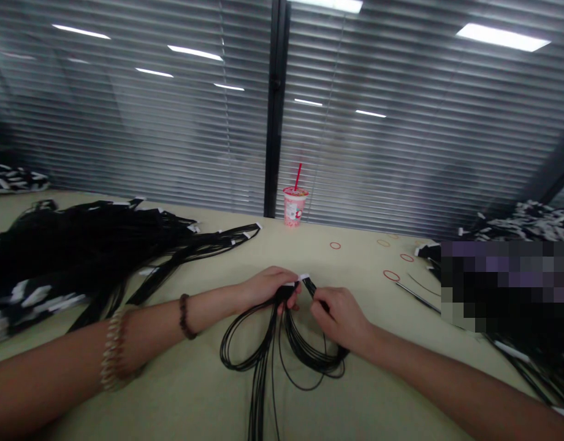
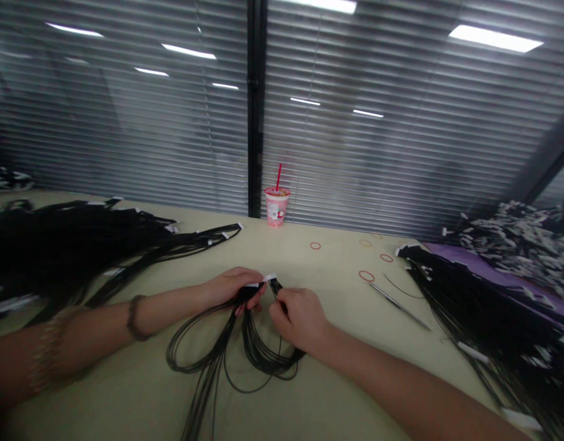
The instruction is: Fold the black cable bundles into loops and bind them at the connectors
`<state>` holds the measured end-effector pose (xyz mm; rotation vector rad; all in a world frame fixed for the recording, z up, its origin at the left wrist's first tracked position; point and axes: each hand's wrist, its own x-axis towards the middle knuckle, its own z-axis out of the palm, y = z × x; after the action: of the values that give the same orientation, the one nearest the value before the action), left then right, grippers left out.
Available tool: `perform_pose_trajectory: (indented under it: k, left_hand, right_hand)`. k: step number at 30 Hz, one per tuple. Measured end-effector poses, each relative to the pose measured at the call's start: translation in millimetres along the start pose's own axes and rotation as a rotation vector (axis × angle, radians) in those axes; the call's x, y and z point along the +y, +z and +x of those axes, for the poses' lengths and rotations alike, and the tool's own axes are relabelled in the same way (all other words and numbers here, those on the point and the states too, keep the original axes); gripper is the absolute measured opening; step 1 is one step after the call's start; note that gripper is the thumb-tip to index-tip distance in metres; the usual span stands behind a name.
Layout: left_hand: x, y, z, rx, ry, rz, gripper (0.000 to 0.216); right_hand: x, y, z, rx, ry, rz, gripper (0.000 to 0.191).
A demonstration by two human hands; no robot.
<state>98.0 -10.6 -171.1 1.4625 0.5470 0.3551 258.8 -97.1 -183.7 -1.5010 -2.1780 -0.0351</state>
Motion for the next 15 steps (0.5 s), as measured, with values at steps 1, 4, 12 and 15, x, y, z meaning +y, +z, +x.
perform_pose_trajectory:
  k: [1, 4, 12, 15]
  left_hand:
    - [-0.1, -0.1, 0.0, -0.002, 0.001, 0.0, 0.03]
    - [-0.7, -0.8, 0.1, -0.009, -0.002, 0.003, 0.03]
    - [-1.5, -1.4, 0.9, -0.013, -0.008, 0.026, 0.029]
    - [0.0, -0.6, -0.1, -0.019, -0.007, 0.027, 0.03]
  right_hand:
    - [-0.1, 0.1, -0.1, 0.0, -0.005, -0.004, 0.023]
    - [-0.8, 0.2, 0.3, 0.003, -0.002, -0.025, 0.022]
    - [-1.0, 1.3, 1.5, 0.011, 0.013, -0.039, 0.019]
    - [-0.3, 2.1, 1.3, 0.029, 0.028, -0.005, 0.018]
